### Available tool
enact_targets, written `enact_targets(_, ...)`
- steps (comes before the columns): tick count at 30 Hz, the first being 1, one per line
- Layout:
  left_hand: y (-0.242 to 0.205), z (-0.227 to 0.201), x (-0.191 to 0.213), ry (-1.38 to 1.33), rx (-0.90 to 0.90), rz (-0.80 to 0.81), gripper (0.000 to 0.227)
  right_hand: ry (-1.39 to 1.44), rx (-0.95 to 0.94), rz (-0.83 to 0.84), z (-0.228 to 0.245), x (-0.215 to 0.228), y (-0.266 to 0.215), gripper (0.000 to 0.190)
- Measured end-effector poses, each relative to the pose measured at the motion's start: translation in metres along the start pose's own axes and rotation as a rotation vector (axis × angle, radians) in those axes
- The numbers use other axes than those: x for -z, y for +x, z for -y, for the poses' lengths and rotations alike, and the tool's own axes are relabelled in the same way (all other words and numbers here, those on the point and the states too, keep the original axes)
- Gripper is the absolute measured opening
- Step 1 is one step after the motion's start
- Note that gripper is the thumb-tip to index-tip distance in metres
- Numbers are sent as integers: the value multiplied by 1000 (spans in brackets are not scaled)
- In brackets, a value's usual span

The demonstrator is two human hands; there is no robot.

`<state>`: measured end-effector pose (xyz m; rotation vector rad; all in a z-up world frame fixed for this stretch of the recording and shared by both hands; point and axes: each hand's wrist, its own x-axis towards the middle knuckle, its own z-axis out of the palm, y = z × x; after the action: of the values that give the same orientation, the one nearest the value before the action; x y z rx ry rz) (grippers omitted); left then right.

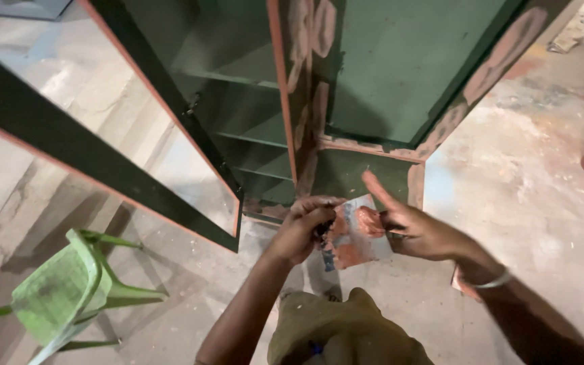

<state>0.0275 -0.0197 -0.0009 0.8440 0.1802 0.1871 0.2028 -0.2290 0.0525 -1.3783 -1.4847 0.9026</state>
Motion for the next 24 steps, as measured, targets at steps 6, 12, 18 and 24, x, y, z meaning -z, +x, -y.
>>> enact_targets(6,17,-9,-20,-78,-72,-122,24,421,10,9,-8,-3,6,105)
enact_targets(12,25,-19,-13,6,-52,-90,21,-361,-212,-181,22,22,4,91)
enact_targets(18,36,-4,-12,-21,-18,-75,21,-891,140,-522,22,0,30,93)
enact_targets(24,45,-19,12,-114,-64,-178,24,-888,-73,-420,-7,2,9,45)
